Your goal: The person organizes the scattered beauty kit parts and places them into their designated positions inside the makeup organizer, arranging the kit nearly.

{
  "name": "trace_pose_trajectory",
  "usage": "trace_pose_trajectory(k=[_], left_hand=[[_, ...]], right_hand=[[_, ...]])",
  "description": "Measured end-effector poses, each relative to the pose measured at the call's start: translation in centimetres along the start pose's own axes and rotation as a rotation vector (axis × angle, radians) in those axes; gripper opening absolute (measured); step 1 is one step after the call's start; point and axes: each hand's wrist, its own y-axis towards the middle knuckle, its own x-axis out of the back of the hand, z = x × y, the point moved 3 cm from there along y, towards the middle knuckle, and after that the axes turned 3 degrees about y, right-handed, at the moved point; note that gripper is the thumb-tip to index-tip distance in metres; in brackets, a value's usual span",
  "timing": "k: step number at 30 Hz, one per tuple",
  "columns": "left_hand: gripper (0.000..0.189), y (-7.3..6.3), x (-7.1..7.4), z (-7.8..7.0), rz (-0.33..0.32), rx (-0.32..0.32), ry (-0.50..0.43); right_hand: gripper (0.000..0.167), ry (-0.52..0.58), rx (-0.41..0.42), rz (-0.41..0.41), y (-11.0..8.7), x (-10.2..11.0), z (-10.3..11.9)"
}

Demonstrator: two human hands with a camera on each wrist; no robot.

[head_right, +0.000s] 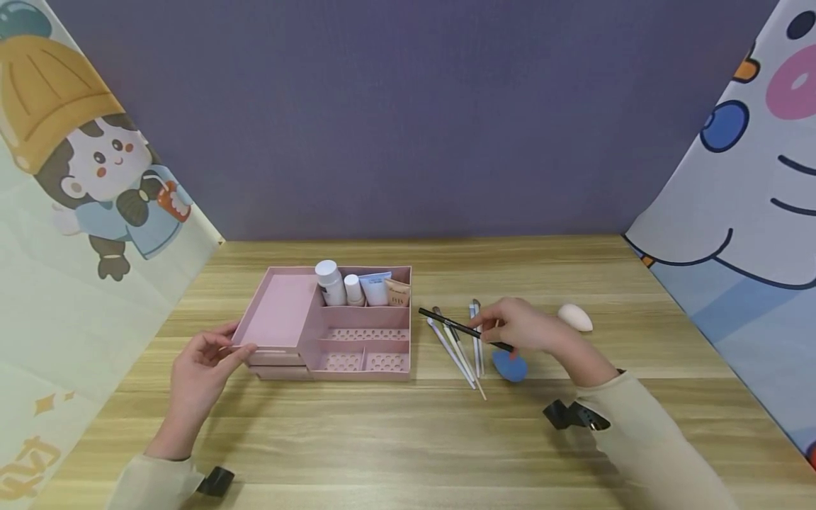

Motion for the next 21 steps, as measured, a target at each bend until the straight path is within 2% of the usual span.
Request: trace_pose_trajectory(k=[7, 13, 21], left_hand=[[0.028, -0.1, 0.0, 0.1, -0.005, -0.004, -0.004], [0.028, -0.1, 0.0, 0.0, -0.006, -0.011, -0.006], [0.028, -0.4, 0.1, -0.2, 0.002, -0.004, 0.026]], right_hand=[[0.028, -0.034, 0.031, 0.003, 0.8, 0.2, 1.0], [0.025, -0.069, 0.032, 0.001, 2.0, -0.8, 1.7], [0.022, -0.116, 0.075, 0.017, 4.1, -1.9, 2.7]])
